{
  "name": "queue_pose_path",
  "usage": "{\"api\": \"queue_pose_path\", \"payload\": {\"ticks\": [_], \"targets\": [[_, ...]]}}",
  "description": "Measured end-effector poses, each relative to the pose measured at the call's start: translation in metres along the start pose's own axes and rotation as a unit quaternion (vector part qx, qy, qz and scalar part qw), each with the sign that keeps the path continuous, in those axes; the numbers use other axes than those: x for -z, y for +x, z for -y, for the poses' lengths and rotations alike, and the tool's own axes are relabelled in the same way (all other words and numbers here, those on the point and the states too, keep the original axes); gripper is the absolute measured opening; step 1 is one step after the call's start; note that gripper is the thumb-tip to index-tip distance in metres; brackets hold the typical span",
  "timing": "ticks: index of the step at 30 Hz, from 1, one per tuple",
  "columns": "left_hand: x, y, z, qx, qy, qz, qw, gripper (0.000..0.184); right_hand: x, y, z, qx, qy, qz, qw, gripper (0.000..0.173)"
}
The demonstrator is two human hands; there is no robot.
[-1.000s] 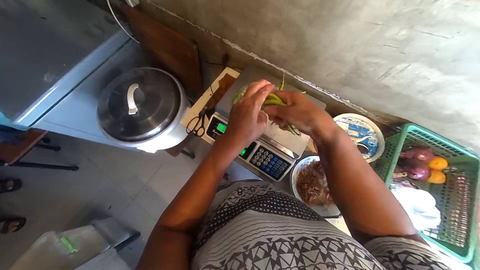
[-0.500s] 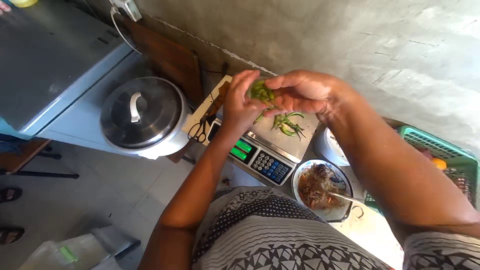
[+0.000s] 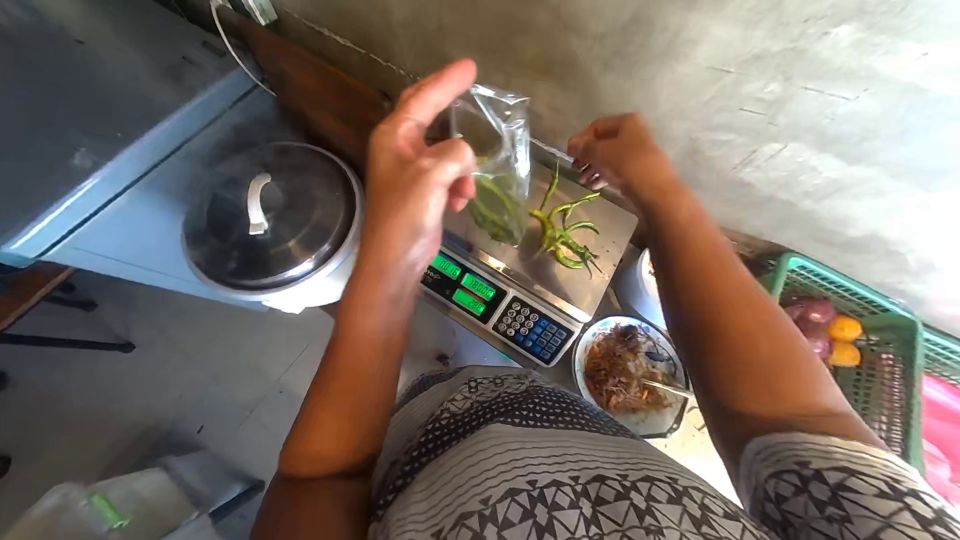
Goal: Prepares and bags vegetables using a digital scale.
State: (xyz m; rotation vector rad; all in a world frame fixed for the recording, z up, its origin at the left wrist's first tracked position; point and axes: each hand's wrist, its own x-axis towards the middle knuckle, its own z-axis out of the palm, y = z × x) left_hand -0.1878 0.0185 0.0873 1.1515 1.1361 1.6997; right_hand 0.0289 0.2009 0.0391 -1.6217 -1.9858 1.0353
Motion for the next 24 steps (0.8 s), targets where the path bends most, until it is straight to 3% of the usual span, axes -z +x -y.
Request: {"api": "queue_pose_path", "payload": {"ticks": [5, 9, 13, 17, 19, 24], "targets": [[0.022, -0.045, -0.025, -0.056, 0.023, 0.019, 0.998, 0.062, -0.046, 0.029, -0.036, -0.115, -0.213, -0.016, 0.970, 0.058], [0.034, -0.078, -0.018, -0.020, 0.059, 0.020, 0.998, 0.071, -0.070, 0.028, -0.021, -0.142, -0.255, -0.006, 0.956, 0.053], [0.052, -0.093, 0.003, 0.037, 0.083, -0.016, 0.996, 0.067, -0.065, 0.045, -0.020, -0.095, -0.170, 0.026, 0.980, 0.047], [0.072, -0.114, 0.013, 0.061, 0.072, -0.060, 0.994, 0.064, -0.024, 0.034, -0.007, -0.077, 0.047, 0.024, 0.996, 0.032], [0.080, -0.121, 0.017, 0.069, 0.054, -0.074, 0.993, 0.061, -0.002, 0.025, -0.008, -0.078, 0.090, 0.006, 0.993, 0.024], [0.080, -0.126, 0.024, 0.089, 0.034, -0.089, 0.991, 0.061, -0.006, 0.022, -0.043, -0.128, -0.185, 0.027, 0.974, 0.047]]}}
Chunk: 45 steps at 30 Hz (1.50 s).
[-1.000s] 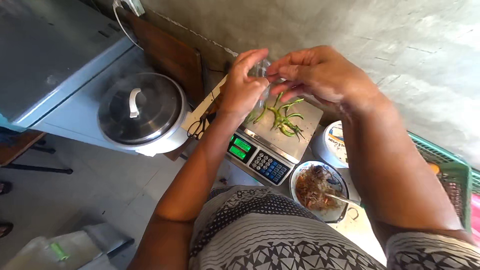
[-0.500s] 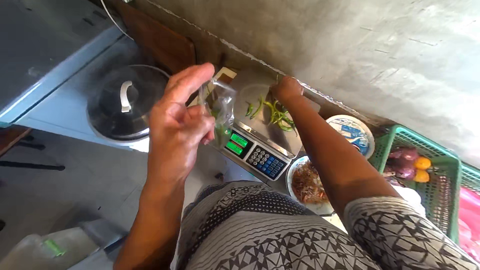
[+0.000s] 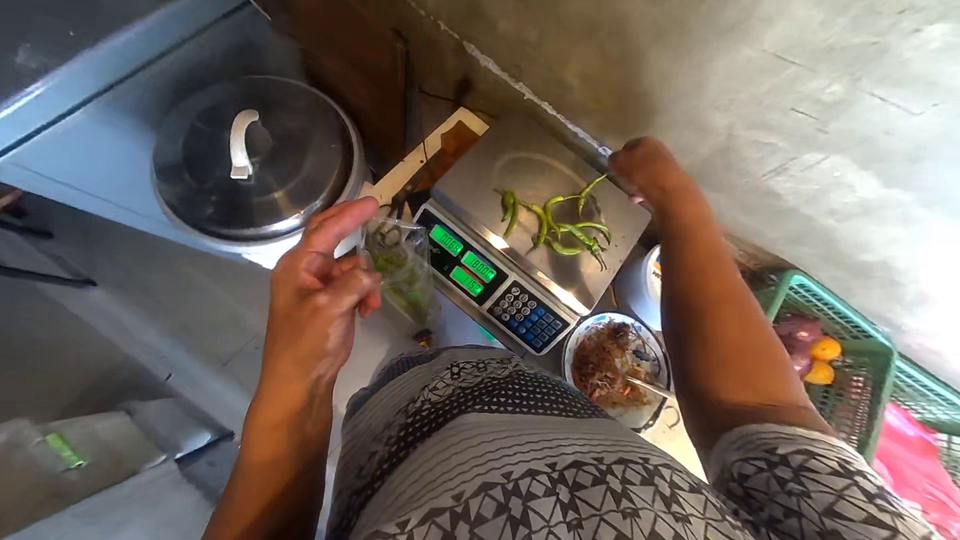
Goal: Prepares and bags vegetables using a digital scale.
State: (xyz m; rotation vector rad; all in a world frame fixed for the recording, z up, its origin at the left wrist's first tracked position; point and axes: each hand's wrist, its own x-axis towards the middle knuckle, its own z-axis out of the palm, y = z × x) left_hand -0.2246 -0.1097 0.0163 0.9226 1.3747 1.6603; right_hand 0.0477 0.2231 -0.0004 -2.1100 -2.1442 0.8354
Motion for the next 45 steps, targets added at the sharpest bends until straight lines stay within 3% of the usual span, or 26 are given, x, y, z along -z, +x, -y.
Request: {"api": "queue_pose_path", "payload": {"ticks": [3, 6, 9, 12, 15, 19, 25, 31, 37, 42, 45], "targets": [[-0.010, 0.004, -0.001, 0.001, 0.003, 0.011, 1.000, 0.062, -0.032, 0.002, -0.004, -0.027, -0.070, -0.005, 0.997, 0.060], [-0.016, 0.006, -0.005, -0.008, 0.014, 0.021, 1.000, 0.065, -0.042, 0.018, -0.014, 0.001, 0.013, -0.020, 1.000, 0.044], [-0.018, 0.008, -0.007, -0.013, 0.021, 0.023, 0.999, 0.065, -0.023, 0.020, -0.021, 0.057, 0.153, -0.041, 0.986, 0.038], [-0.018, 0.007, -0.002, -0.017, 0.023, 0.017, 0.999, 0.064, 0.001, -0.002, -0.013, 0.159, 0.181, -0.073, 0.968, 0.035], [-0.021, 0.007, 0.003, -0.010, 0.013, 0.019, 1.000, 0.064, 0.002, -0.025, -0.002, 0.241, 0.145, -0.005, 0.960, 0.029], [-0.024, 0.007, 0.003, -0.007, 0.012, 0.026, 1.000, 0.065, -0.024, -0.037, 0.004, 0.316, 0.012, 0.114, 0.942, 0.027], [-0.020, 0.004, 0.003, -0.003, 0.027, 0.014, 1.000, 0.066, -0.045, -0.023, -0.006, 0.426, -0.107, 0.152, 0.886, 0.033], [-0.021, 0.004, 0.008, 0.007, 0.020, 0.012, 1.000, 0.066, -0.037, -0.008, -0.018, 0.430, -0.069, 0.137, 0.890, 0.018], [-0.018, 0.001, 0.012, 0.009, 0.025, 0.009, 1.000, 0.065, -0.008, -0.017, -0.019, 0.388, 0.032, 0.051, 0.920, 0.019], [-0.022, 0.005, 0.012, 0.012, 0.028, 0.014, 0.999, 0.065, -0.010, -0.015, -0.025, 0.390, -0.085, -0.031, 0.916, 0.022], [-0.023, 0.006, 0.011, 0.014, 0.031, 0.011, 0.999, 0.065, -0.016, -0.024, -0.031, 0.324, -0.186, -0.023, 0.927, 0.032]]}}
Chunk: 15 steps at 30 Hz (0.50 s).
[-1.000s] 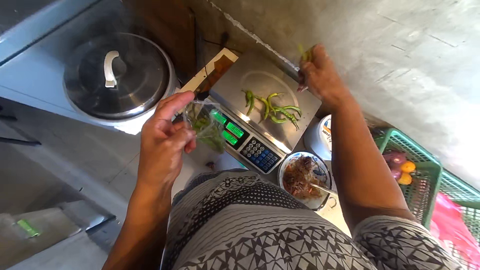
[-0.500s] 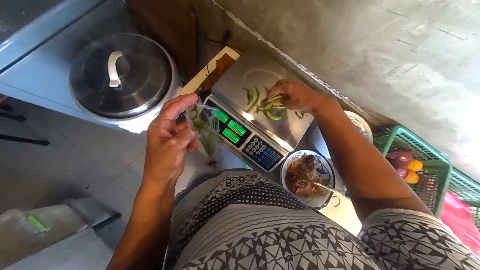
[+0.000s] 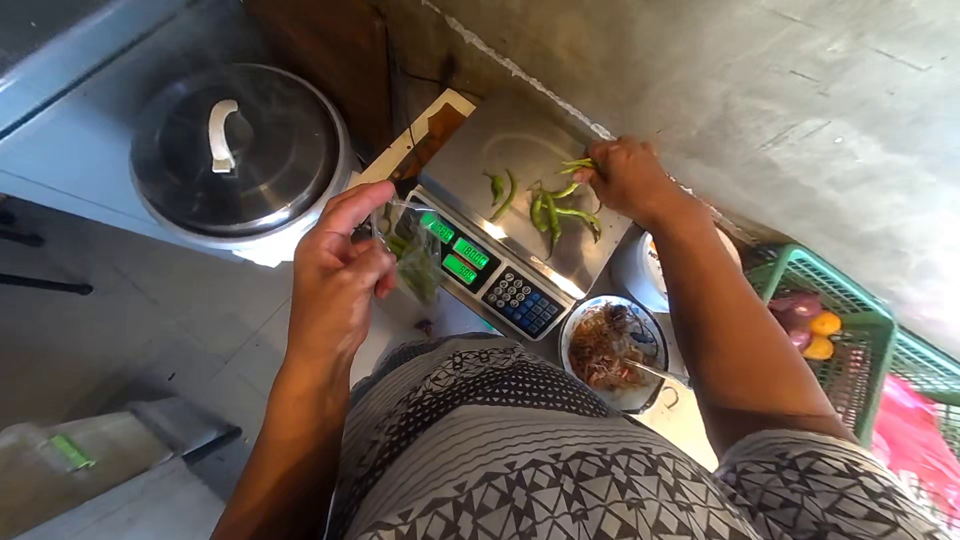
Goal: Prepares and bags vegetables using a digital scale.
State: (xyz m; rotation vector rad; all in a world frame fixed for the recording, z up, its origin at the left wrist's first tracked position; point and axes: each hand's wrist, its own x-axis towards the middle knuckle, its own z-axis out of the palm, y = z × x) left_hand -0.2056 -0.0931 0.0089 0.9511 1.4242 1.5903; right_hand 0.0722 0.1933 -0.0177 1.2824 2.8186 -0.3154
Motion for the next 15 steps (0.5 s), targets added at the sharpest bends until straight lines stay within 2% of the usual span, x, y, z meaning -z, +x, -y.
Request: {"api": "queue_pose_path", "payload": {"ticks": [2, 5, 8, 12, 13, 15], "targets": [[0.000, 0.000, 0.000, 0.000, 0.000, 0.000, 1.000, 0.064, -0.004, -0.009, 0.003, -0.036, -0.020, 0.028, 0.999, 0.034], [0.001, 0.001, 0.001, 0.003, 0.006, -0.002, 1.000, 0.064, -0.007, -0.023, 0.010, -0.077, 0.031, 0.045, 0.996, 0.041], [-0.002, 0.002, 0.003, 0.007, 0.006, -0.003, 1.000, 0.064, -0.013, -0.033, 0.030, -0.142, 0.078, 0.072, 0.984, 0.061], [-0.007, 0.005, 0.002, 0.007, 0.001, 0.006, 1.000, 0.063, -0.033, -0.036, 0.066, -0.189, 0.044, 0.063, 0.979, 0.083], [-0.008, 0.005, 0.000, 0.005, 0.003, 0.008, 1.000, 0.063, -0.036, -0.035, 0.071, -0.187, 0.041, 0.059, 0.980, 0.081], [-0.008, 0.006, -0.002, -0.003, 0.001, 0.012, 1.000, 0.063, -0.038, -0.033, 0.077, -0.183, 0.050, 0.070, 0.979, 0.062]]}}
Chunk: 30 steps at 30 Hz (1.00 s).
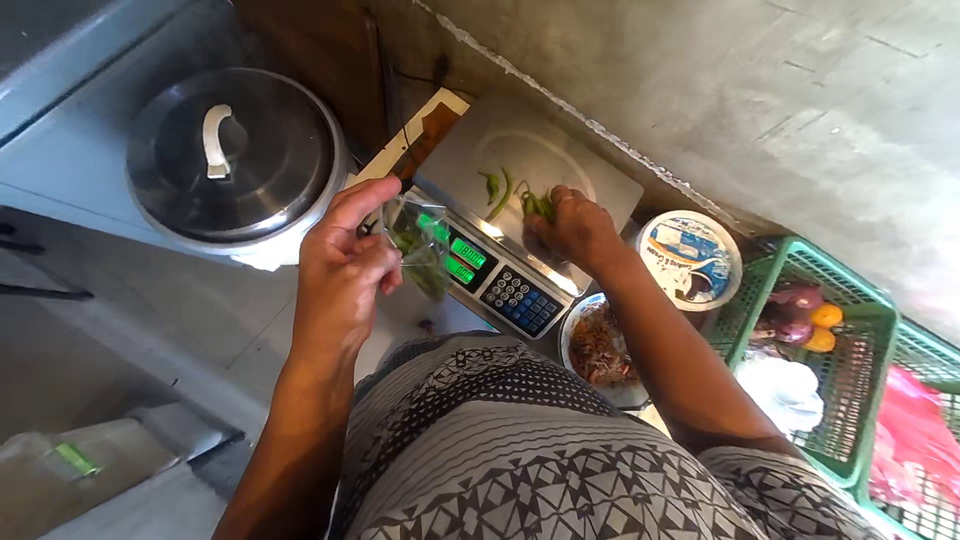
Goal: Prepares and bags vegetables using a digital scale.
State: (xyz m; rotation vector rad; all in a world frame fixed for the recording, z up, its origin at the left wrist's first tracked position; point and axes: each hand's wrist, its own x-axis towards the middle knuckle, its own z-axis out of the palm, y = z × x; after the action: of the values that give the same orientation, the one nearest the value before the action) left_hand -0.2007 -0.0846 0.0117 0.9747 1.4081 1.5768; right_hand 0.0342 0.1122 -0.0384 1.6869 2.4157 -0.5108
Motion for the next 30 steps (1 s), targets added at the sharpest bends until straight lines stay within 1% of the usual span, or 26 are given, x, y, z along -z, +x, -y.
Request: {"api": "queue_pose_path", "payload": {"ticks": [1, 2, 6, 8, 10, 11, 13, 15, 16, 19, 20, 22, 25, 28, 30], "targets": [[0.001, 0.000, -0.001, -0.003, 0.000, 0.003, 1.000, 0.063, 0.000, 0.001, 0.002, -0.001, -0.001, 0.008, 1.000, 0.053], [0.001, 0.001, -0.002, -0.006, -0.001, 0.005, 1.000, 0.063, -0.001, 0.002, 0.002, -0.006, -0.002, 0.012, 1.000, 0.048], [0.003, 0.000, -0.004, -0.013, -0.019, -0.009, 1.000, 0.061, 0.000, 0.003, 0.004, -0.021, -0.034, -0.011, 0.999, 0.048], [0.004, -0.002, -0.003, -0.014, -0.025, -0.015, 0.999, 0.060, 0.004, 0.003, 0.005, -0.024, -0.029, -0.021, 0.999, 0.044], [0.005, -0.004, -0.003, -0.011, -0.029, -0.016, 0.999, 0.061, 0.008, 0.008, 0.004, -0.025, 0.018, -0.024, 0.999, 0.040], [0.006, -0.005, -0.003, -0.009, -0.032, -0.018, 0.999, 0.061, 0.009, 0.014, 0.002, -0.024, 0.064, -0.025, 0.997, 0.040], [0.006, -0.007, -0.003, -0.005, -0.035, -0.017, 0.999, 0.061, 0.008, 0.028, 0.003, -0.028, 0.168, -0.026, 0.985, 0.043], [0.005, -0.008, -0.003, -0.002, -0.035, -0.013, 0.999, 0.061, 0.009, 0.038, 0.014, -0.027, 0.203, -0.014, 0.979, 0.045], [0.005, -0.008, -0.003, -0.001, -0.037, -0.012, 0.999, 0.061, 0.010, 0.040, 0.023, -0.029, 0.192, -0.011, 0.981, 0.048], [0.002, -0.006, -0.006, -0.003, -0.030, -0.007, 1.000, 0.061, 0.012, 0.038, 0.057, -0.047, 0.128, -0.017, 0.991, 0.078], [0.001, -0.003, -0.009, -0.006, -0.025, -0.002, 1.000, 0.060, 0.009, 0.037, 0.067, -0.056, 0.111, -0.023, 0.992, 0.080], [-0.005, 0.008, -0.015, -0.021, -0.016, 0.018, 0.999, 0.060, 0.000, 0.039, 0.085, -0.084, 0.066, -0.022, 0.994, 0.073], [-0.026, 0.043, -0.030, -0.078, 0.017, 0.056, 0.995, 0.055, -0.011, 0.042, 0.091, -0.099, 0.022, -0.026, 0.995, 0.065], [-0.062, 0.086, -0.046, -0.134, 0.008, 0.068, 0.989, 0.052, -0.013, 0.035, 0.080, -0.114, 0.014, -0.024, 0.993, 0.071], [-0.089, 0.106, -0.054, -0.155, -0.020, 0.052, 0.986, 0.047, -0.010, 0.027, 0.065, -0.133, 0.016, -0.029, 0.991, 0.072]]}}
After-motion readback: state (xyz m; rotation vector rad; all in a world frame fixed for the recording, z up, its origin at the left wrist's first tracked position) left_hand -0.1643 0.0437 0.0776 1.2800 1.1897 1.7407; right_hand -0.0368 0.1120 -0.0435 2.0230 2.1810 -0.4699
